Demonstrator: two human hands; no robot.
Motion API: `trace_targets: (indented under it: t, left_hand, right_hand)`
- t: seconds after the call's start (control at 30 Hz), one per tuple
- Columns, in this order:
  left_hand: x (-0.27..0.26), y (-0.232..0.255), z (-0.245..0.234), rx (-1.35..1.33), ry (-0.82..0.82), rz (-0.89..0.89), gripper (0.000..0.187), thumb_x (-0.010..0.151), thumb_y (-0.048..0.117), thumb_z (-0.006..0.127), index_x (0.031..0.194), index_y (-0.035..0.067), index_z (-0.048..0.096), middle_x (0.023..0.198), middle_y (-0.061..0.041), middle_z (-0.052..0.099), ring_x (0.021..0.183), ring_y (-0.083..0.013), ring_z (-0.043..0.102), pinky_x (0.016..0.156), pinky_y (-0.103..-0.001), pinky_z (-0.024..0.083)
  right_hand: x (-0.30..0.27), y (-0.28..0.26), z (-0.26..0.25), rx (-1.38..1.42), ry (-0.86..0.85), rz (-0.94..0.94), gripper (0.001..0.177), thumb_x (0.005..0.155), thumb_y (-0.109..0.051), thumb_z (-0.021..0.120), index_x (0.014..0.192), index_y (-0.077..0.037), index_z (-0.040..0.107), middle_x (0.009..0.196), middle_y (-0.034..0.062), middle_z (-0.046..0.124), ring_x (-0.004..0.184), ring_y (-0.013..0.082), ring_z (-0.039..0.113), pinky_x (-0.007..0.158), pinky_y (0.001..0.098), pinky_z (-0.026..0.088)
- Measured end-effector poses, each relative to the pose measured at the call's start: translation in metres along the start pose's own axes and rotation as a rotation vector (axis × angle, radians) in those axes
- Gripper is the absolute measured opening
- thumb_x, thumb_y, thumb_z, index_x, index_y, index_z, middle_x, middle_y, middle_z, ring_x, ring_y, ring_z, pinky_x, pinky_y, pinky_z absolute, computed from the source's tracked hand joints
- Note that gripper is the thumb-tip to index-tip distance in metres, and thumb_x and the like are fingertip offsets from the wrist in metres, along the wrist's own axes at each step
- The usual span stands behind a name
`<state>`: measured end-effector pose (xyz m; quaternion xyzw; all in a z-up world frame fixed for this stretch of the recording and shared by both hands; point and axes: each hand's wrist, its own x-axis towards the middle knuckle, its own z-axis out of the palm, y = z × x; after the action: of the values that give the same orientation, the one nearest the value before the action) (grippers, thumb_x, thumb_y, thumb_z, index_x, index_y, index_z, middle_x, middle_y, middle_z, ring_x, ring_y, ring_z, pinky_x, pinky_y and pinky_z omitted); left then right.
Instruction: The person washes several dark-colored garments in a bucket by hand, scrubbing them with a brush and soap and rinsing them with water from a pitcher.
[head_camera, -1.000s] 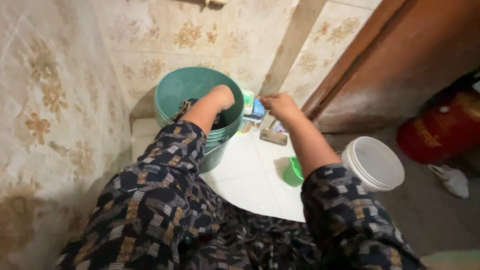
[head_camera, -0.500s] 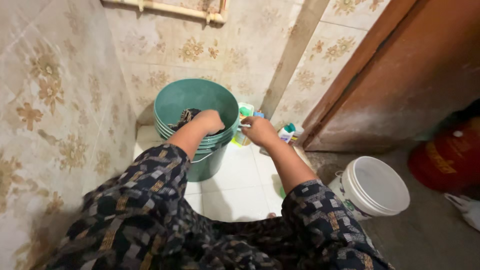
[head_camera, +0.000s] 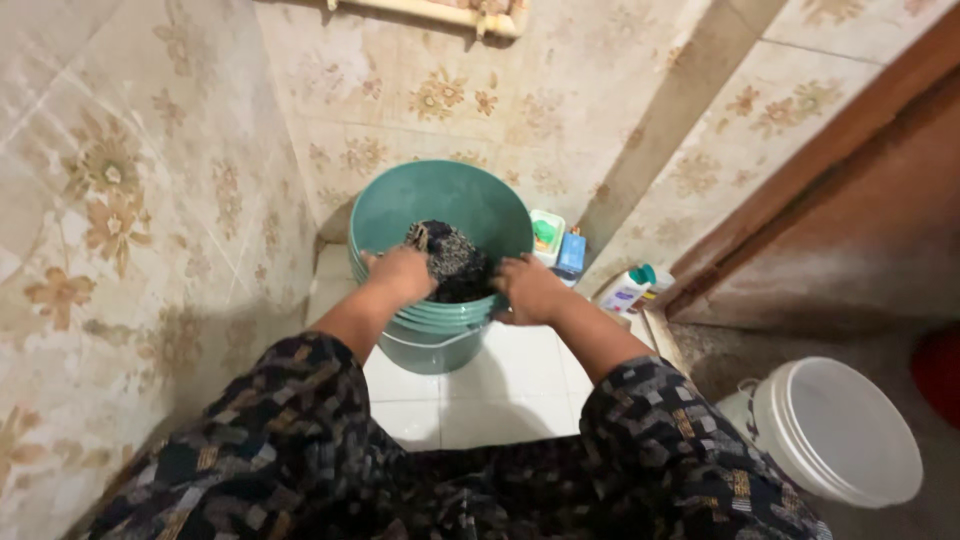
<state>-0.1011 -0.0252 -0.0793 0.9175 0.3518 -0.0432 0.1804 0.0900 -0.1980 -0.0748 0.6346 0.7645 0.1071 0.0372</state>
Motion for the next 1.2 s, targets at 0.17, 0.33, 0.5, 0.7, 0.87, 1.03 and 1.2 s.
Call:
trace_targets:
  t: [0.17, 0.33, 0.5, 0.7, 0.87, 1.03, 1.2]
  left_hand:
    - [0.002, -0.013, 0.017, 0.057, -0.003, 0.036, 0.051, 0.091, 0.042, 0.067, 0.136, 0.018, 0.065, 0.147, -0.01, 0.056, 0.146, -0.0355, 0.041, 0.119, -0.072, 0.013]
    - [0.014, -0.014, 0.01, 0.098, -0.067, 0.033, 0.054, 0.092, 0.045, 0.067, 0.138, 0.017, 0.062, 0.147, -0.013, 0.055, 0.144, -0.0385, 0.041, 0.12, -0.071, 0.01]
    - [0.01, -0.036, 0.013, 0.187, 0.108, 0.12, 0.038, 0.093, 0.033, 0.064, 0.128, 0.02, 0.072, 0.139, -0.009, 0.066, 0.145, -0.0347, 0.047, 0.125, -0.072, 0.013]
    - [0.013, -0.027, 0.02, 0.033, -0.022, 0.052, 0.06, 0.091, 0.048, 0.068, 0.143, 0.021, 0.057, 0.151, -0.008, 0.051, 0.146, -0.0309, 0.04, 0.122, -0.068, 0.018]
    - [0.013, -0.019, 0.024, -0.01, -0.037, 0.006, 0.062, 0.091, 0.049, 0.067, 0.147, 0.027, 0.054, 0.159, -0.003, 0.045, 0.152, -0.027, 0.033, 0.122, -0.067, 0.019]
    - [0.002, -0.011, 0.014, -0.031, 0.107, -0.004, 0.068, 0.087, 0.048, 0.069, 0.148, 0.026, 0.051, 0.164, -0.004, 0.035, 0.155, -0.0269, 0.025, 0.122, -0.068, 0.013]
    - [0.012, 0.012, 0.015, 0.138, 0.18, 0.066, 0.072, 0.086, 0.041, 0.07, 0.15, 0.016, 0.047, 0.161, -0.014, 0.034, 0.154, -0.0387, 0.018, 0.116, -0.077, -0.001]
  right_hand:
    - [0.003, 0.008, -0.001, 0.129, -0.27, 0.073, 0.053, 0.09, -0.057, 0.065, 0.1, -0.006, 0.073, 0.093, 0.0165, 0.072, 0.096, 0.0367, 0.067, 0.093, 0.0467, 0.05]
    - [-0.001, 0.008, 0.007, 0.127, -0.157, -0.009, 0.05, 0.088, -0.055, 0.066, 0.084, -0.006, 0.072, 0.081, 0.016, 0.07, 0.081, 0.0388, 0.067, 0.08, 0.0492, 0.051]
    - [-0.027, -0.017, 0.016, 0.138, -0.098, 0.063, 0.05, 0.087, -0.055, 0.068, 0.079, -0.006, 0.071, 0.08, 0.0159, 0.07, 0.079, 0.0393, 0.066, 0.078, 0.0503, 0.05]
    - [-0.033, -0.022, -0.024, 0.342, -0.232, 0.155, 0.047, 0.088, -0.052, 0.069, 0.093, -0.006, 0.073, 0.09, 0.0183, 0.07, 0.087, 0.0402, 0.067, 0.082, 0.051, 0.052]
    - [0.016, 0.041, -0.12, 0.343, -0.207, 0.754, 0.054, 0.084, -0.052, 0.069, 0.13, -0.025, 0.065, 0.107, 0.01, 0.076, 0.098, 0.0278, 0.073, 0.088, 0.0426, 0.057]
    - [0.092, 0.155, -0.28, -0.031, 0.513, 0.578, 0.067, 0.092, -0.038, 0.077, 0.147, -0.01, 0.049, 0.128, 0.0176, 0.067, 0.115, 0.0403, 0.063, 0.096, 0.0498, 0.051]
    - [0.155, 0.208, -0.359, -0.152, 0.791, 0.409, 0.061, 0.091, -0.036, 0.081, 0.134, -0.001, 0.058, 0.126, 0.0264, 0.066, 0.112, 0.0463, 0.062, 0.092, 0.052, 0.05]
